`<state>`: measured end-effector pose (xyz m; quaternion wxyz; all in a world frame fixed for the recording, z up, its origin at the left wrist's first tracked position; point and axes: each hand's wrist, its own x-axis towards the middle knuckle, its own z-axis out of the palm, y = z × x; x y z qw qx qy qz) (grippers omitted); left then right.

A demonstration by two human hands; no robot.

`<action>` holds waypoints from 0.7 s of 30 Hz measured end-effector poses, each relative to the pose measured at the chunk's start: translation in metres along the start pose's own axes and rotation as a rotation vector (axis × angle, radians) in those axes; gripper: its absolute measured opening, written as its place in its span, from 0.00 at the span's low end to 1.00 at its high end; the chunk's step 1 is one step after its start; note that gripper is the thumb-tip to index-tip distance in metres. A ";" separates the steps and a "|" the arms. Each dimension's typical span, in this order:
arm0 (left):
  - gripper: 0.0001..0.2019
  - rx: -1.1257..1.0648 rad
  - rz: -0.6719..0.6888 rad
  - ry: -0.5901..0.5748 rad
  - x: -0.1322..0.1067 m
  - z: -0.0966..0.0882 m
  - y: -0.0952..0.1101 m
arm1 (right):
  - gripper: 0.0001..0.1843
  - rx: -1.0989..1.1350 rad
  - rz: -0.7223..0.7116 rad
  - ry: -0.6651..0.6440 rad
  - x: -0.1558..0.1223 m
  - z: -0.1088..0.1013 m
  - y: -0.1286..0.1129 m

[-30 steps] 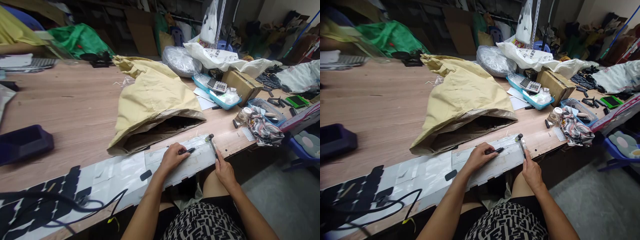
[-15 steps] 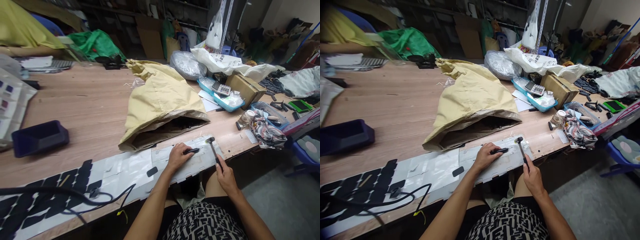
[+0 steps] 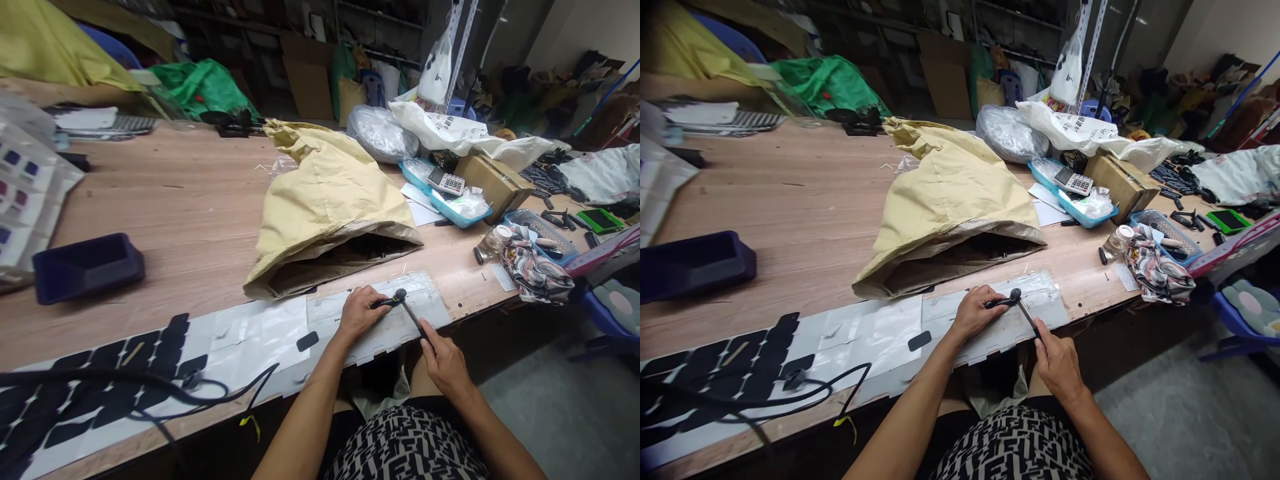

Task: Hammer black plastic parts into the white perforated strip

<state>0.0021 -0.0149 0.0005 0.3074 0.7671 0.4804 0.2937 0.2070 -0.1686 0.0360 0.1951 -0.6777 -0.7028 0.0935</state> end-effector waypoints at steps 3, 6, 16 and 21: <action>0.08 0.008 -0.001 -0.002 0.001 0.000 0.001 | 0.25 0.018 -0.003 0.020 0.000 -0.001 -0.005; 0.08 0.017 0.000 -0.004 0.001 -0.001 0.003 | 0.25 0.046 -0.034 0.002 0.000 0.000 -0.012; 0.08 0.007 -0.015 0.008 0.000 -0.001 0.004 | 0.26 0.021 0.114 0.026 0.008 -0.009 0.007; 0.08 0.033 0.002 0.007 0.002 -0.001 0.003 | 0.27 -0.150 0.326 -0.022 0.013 -0.021 0.026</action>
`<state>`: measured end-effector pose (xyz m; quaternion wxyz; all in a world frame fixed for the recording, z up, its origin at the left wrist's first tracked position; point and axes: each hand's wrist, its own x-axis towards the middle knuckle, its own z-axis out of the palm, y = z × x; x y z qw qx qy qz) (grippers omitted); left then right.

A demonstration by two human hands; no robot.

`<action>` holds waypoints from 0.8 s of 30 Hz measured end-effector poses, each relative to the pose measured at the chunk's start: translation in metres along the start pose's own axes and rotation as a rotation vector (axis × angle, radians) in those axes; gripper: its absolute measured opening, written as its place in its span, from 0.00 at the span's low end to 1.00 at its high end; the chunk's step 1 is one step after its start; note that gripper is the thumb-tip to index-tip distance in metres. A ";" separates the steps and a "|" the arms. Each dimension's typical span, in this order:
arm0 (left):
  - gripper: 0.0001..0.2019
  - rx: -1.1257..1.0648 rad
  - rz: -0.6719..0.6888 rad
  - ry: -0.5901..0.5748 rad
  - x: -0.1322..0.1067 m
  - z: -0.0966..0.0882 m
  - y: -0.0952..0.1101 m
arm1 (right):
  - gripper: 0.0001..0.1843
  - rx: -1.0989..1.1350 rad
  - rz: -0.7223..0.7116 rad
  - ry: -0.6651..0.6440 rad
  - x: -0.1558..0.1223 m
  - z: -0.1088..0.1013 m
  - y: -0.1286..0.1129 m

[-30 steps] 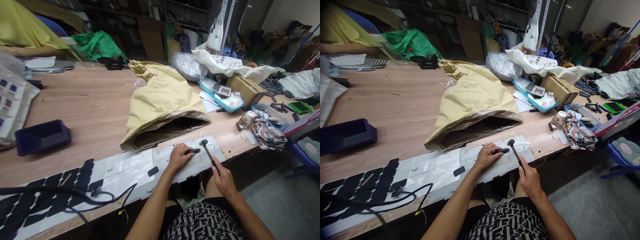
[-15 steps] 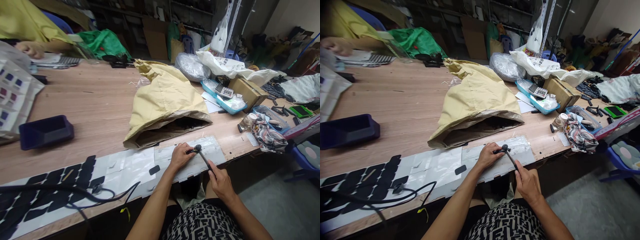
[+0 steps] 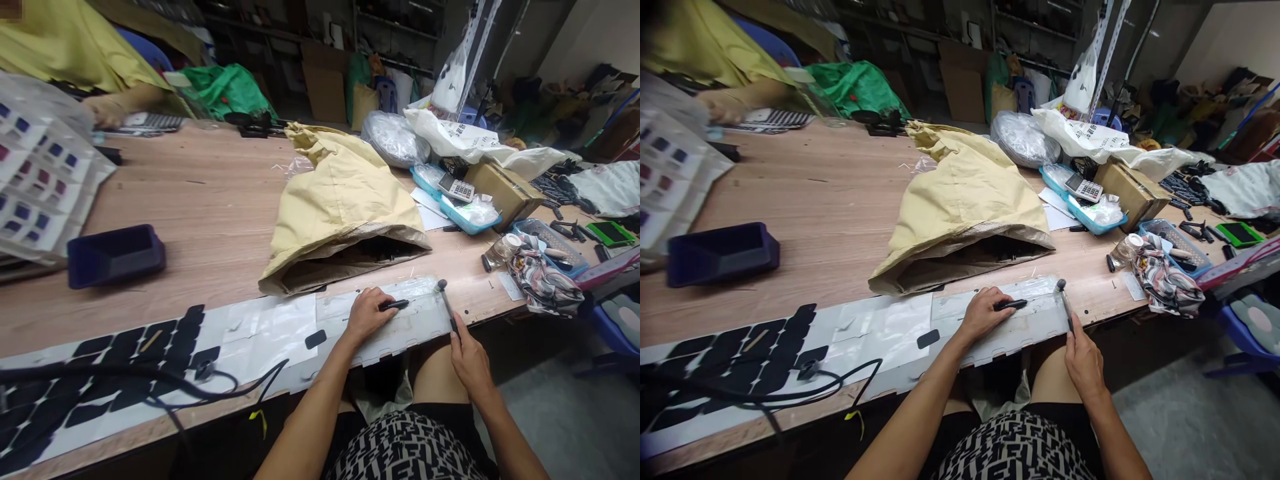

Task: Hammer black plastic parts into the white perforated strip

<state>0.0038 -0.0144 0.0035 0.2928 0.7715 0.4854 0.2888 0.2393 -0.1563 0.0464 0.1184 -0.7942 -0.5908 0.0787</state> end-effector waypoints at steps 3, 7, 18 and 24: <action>0.08 -0.005 0.017 0.000 0.001 -0.003 0.001 | 0.28 -0.080 0.028 -0.009 0.002 0.003 0.005; 0.10 -0.123 0.048 -0.010 -0.021 -0.011 0.018 | 0.28 -0.088 -0.002 0.047 0.001 0.012 0.009; 0.16 -0.080 -0.278 -0.285 -0.148 0.031 0.032 | 0.29 -0.003 -0.035 -0.033 0.003 0.012 0.015; 0.18 0.005 -0.331 -0.526 -0.127 0.009 0.038 | 0.32 0.047 -0.071 -0.136 0.005 0.010 0.013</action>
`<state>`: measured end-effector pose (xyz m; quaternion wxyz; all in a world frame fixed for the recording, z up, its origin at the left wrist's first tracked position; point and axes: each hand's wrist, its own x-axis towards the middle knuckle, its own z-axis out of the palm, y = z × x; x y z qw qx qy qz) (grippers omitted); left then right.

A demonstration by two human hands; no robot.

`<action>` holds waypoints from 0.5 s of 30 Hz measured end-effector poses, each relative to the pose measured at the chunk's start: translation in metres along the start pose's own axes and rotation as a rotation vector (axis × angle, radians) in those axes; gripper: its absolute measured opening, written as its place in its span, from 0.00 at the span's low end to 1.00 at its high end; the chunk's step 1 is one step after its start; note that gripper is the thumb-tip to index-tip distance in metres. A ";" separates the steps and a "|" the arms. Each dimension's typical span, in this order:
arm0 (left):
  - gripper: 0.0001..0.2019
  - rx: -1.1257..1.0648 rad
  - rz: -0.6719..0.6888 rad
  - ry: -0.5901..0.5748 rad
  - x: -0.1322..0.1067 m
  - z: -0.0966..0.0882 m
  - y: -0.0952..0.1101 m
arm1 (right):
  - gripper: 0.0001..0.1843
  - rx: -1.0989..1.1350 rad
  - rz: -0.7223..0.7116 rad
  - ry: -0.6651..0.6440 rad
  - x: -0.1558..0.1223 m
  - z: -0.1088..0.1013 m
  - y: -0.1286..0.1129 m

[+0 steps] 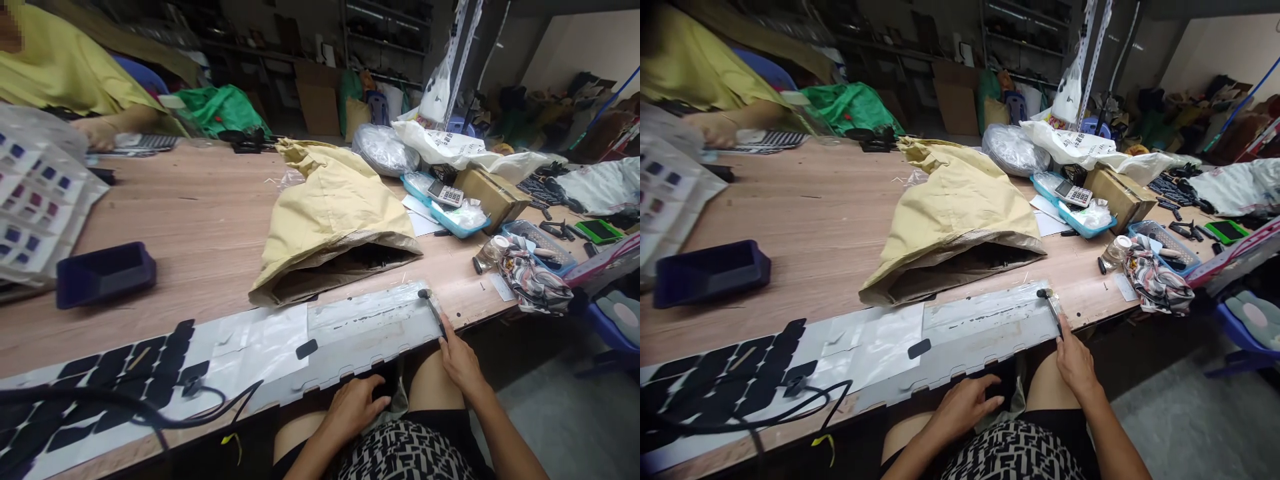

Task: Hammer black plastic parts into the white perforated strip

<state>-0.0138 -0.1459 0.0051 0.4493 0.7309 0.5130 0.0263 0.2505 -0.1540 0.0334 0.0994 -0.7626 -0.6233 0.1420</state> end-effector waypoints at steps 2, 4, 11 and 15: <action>0.17 -0.105 0.160 -0.048 0.006 -0.024 0.018 | 0.31 0.051 0.005 0.001 0.000 0.002 0.001; 0.19 -0.195 0.252 0.032 0.025 -0.050 0.035 | 0.30 0.126 -0.010 0.013 0.001 0.003 0.002; 0.19 -0.207 -0.039 0.751 0.164 -0.123 0.056 | 0.26 0.239 -0.075 0.100 0.003 0.005 0.006; 0.24 -0.168 -0.304 0.762 0.209 -0.133 0.056 | 0.27 0.256 -0.058 0.106 0.002 0.010 0.006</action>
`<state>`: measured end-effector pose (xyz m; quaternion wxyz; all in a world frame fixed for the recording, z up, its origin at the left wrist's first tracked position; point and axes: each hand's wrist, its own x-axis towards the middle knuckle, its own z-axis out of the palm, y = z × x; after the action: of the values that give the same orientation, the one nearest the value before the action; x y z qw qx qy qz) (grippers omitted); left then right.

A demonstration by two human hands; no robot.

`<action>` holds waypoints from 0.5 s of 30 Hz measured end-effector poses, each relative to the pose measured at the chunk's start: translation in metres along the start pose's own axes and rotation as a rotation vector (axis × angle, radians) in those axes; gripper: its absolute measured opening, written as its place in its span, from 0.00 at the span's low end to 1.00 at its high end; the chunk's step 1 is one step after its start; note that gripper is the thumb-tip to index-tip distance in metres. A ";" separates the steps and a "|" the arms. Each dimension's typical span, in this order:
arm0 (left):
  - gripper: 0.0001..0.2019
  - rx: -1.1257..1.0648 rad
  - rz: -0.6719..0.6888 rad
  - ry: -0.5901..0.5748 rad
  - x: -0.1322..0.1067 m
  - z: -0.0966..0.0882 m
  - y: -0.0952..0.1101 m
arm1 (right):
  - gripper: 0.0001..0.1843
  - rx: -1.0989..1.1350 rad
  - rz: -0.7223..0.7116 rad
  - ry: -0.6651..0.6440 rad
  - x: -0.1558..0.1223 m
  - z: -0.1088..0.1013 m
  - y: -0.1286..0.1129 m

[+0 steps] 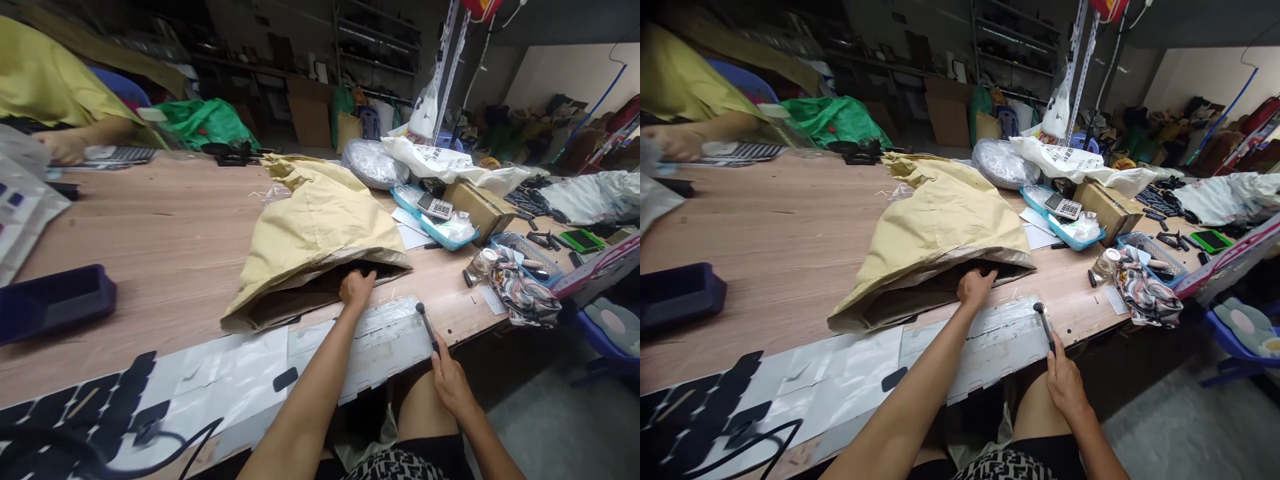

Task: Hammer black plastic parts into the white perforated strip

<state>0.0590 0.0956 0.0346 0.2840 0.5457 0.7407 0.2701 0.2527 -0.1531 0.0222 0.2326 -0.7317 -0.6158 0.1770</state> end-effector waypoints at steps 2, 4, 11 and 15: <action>0.25 0.031 -0.044 -0.005 0.005 0.006 -0.003 | 0.27 0.007 0.018 -0.008 -0.001 0.002 0.001; 0.23 0.021 -0.037 -0.022 0.006 0.007 -0.008 | 0.27 0.016 0.033 -0.026 -0.001 0.003 0.001; 0.13 -0.039 0.039 -0.030 -0.015 -0.020 -0.016 | 0.27 0.016 0.071 -0.037 -0.002 0.001 -0.001; 0.12 0.005 0.179 -0.162 -0.058 -0.050 -0.031 | 0.27 0.086 0.049 -0.020 -0.001 0.003 0.002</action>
<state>0.0173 0.0278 0.0548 0.3164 0.6304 0.6642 0.2477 0.2522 -0.1542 0.0186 0.2529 -0.7343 -0.5917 0.2163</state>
